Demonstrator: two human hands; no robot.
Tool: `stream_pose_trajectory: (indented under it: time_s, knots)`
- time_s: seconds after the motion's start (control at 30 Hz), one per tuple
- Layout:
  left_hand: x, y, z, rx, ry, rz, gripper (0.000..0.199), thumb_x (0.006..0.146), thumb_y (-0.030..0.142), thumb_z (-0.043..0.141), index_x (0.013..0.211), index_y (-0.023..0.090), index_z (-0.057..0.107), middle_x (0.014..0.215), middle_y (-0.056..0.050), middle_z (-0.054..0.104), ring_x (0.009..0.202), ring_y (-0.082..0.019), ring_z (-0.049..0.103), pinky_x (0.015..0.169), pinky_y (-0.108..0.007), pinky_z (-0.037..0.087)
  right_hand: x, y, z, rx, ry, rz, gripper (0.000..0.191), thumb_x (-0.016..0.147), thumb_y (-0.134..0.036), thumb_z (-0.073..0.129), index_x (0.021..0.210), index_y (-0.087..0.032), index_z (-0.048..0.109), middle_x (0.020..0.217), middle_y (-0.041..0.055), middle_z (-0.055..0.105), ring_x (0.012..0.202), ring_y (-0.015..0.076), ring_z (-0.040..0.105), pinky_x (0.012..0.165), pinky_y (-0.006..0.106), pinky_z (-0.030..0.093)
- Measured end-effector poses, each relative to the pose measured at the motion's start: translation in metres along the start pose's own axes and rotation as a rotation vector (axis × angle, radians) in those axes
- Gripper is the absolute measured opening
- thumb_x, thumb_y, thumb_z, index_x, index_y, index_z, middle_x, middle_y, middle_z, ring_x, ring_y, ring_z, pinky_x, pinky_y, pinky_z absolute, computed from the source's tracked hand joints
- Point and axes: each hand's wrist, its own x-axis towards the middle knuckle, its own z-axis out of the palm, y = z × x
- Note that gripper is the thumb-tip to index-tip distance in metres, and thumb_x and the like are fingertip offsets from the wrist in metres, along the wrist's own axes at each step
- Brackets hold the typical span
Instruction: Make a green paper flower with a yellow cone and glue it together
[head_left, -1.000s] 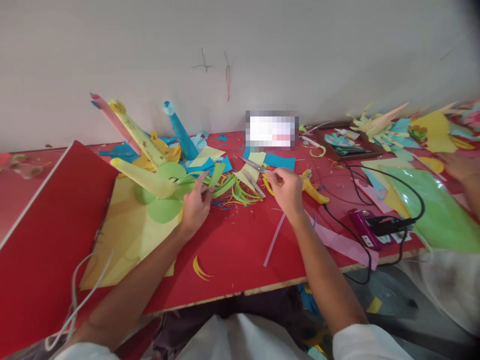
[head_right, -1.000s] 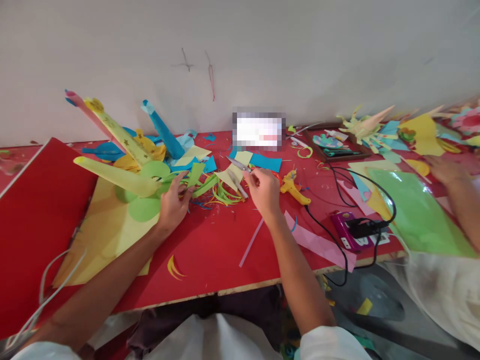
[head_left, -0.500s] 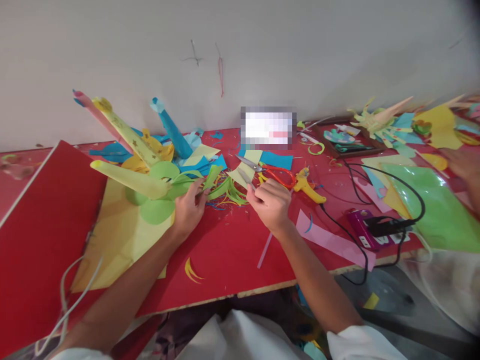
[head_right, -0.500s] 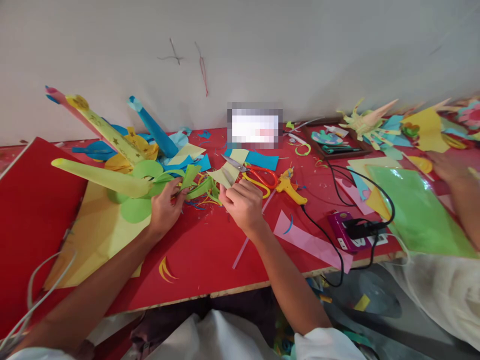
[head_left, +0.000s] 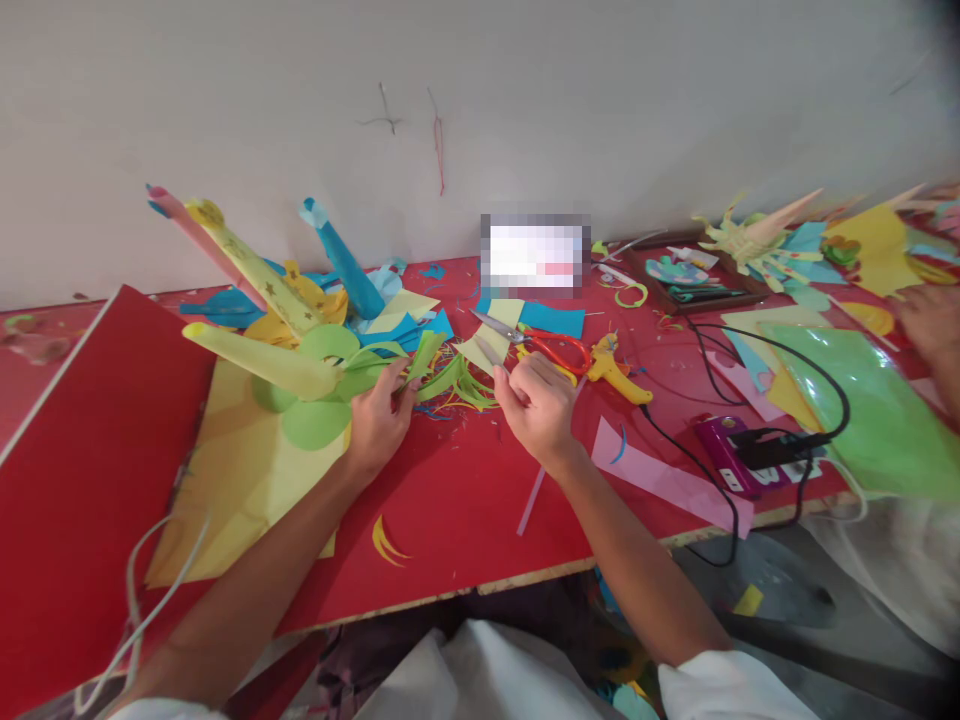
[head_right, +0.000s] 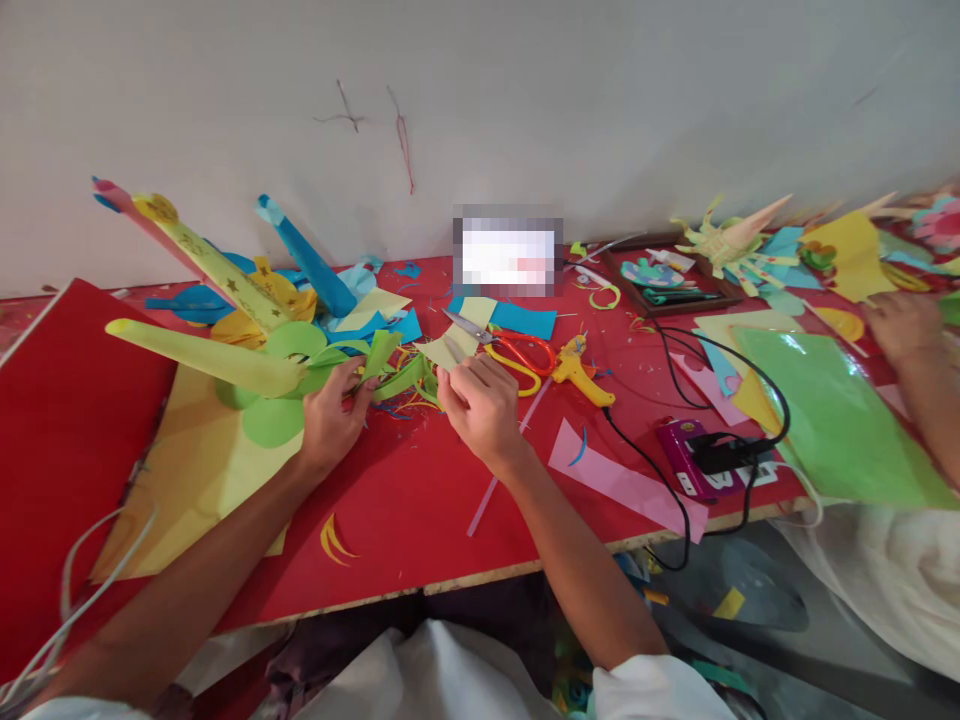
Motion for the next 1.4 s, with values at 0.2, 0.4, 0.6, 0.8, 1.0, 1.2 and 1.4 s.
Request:
stream_pose_trajectory:
  time_s: [0.2,0.4,0.6,0.8,1.0,1.2,1.4]
  knots:
    - [-0.002,-0.002,0.002,-0.006,0.013,-0.011,0.035,0.101,0.047,0.06,0.12,0.02,0.07,0.09,-0.006,0.081,0.073,-0.018,0.074,0.066,-0.024,0.053,-0.008,0.002,0.006,0.094,-0.117,0.096,0.058,0.114,-0.053,0.042,0.065,-0.026,0.028,0.057,-0.0014,0.039,0.058,0.0163,0.037,0.061,0.035,0.034]
    - [-0.003,-0.003,-0.002,-0.004,0.014,0.127,0.029,0.106,0.04,0.051,0.116,0.02,0.069,0.092,-0.007,0.081,0.081,-0.019,0.074,0.076,-0.028,0.056,-0.015,0.004,0.021,0.277,-0.214,0.22,0.053,0.112,-0.061,0.043,0.079,-0.024,0.062,0.071,0.0036,0.062,0.069,0.0183,0.056,0.068,0.033,0.045]
    - [-0.005,-0.003,-0.001,-0.018,-0.117,0.41,0.026,0.11,0.035,0.049,0.105,0.021,0.071,0.086,-0.007,0.077,0.075,-0.017,0.071,0.072,-0.027,0.054,-0.014,0.004,0.032,0.574,-0.328,0.377,0.043,0.099,-0.065,0.067,0.105,-0.023,0.074,0.084,0.003,0.069,0.073,0.0181,0.062,0.063,0.03,0.049]
    - [-0.002,-0.004,-0.011,-0.018,0.04,0.43,0.02,0.109,0.033,0.051,0.108,0.021,0.067,0.094,-0.009,0.075,0.087,-0.019,0.071,0.079,-0.031,0.054,-0.023,0.016,0.039,0.557,-0.166,0.512,0.044,0.097,-0.068,0.066,0.089,-0.025,0.061,0.076,0.0008,0.059,0.067,0.0187,0.057,0.06,0.032,0.049]
    - [0.001,-0.006,-0.017,-0.055,0.009,0.309,0.034,0.111,0.046,0.045,0.106,0.021,0.066,0.091,-0.008,0.07,0.079,-0.019,0.065,0.075,-0.032,0.052,-0.021,0.021,0.038,0.528,-0.179,0.531,0.047,0.097,-0.073,0.062,0.094,-0.026,0.059,0.074,0.0008,0.06,0.064,0.0191,0.058,0.056,0.031,0.048]
    - [-0.006,0.011,-0.002,-0.236,-0.198,0.198,0.042,0.099,0.053,0.07,0.129,0.022,0.066,0.107,-0.006,0.073,0.074,-0.014,0.06,0.071,-0.028,0.051,-0.014,0.004,0.031,0.44,-0.287,0.455,0.062,0.091,-0.081,0.064,0.071,-0.026,0.045,0.06,-0.0039,0.043,0.056,0.0153,0.045,0.054,0.03,0.038]
    - [-0.003,0.008,0.006,-0.38,-0.233,0.178,0.029,0.1,0.048,0.069,0.09,0.021,0.068,0.077,0.0,0.066,0.067,-0.013,0.057,0.066,-0.027,0.048,-0.016,-0.002,0.033,0.399,-0.237,0.416,0.065,0.094,-0.081,0.06,0.068,-0.026,0.037,0.061,-0.0052,0.034,0.057,0.0142,0.038,0.056,0.03,0.033]
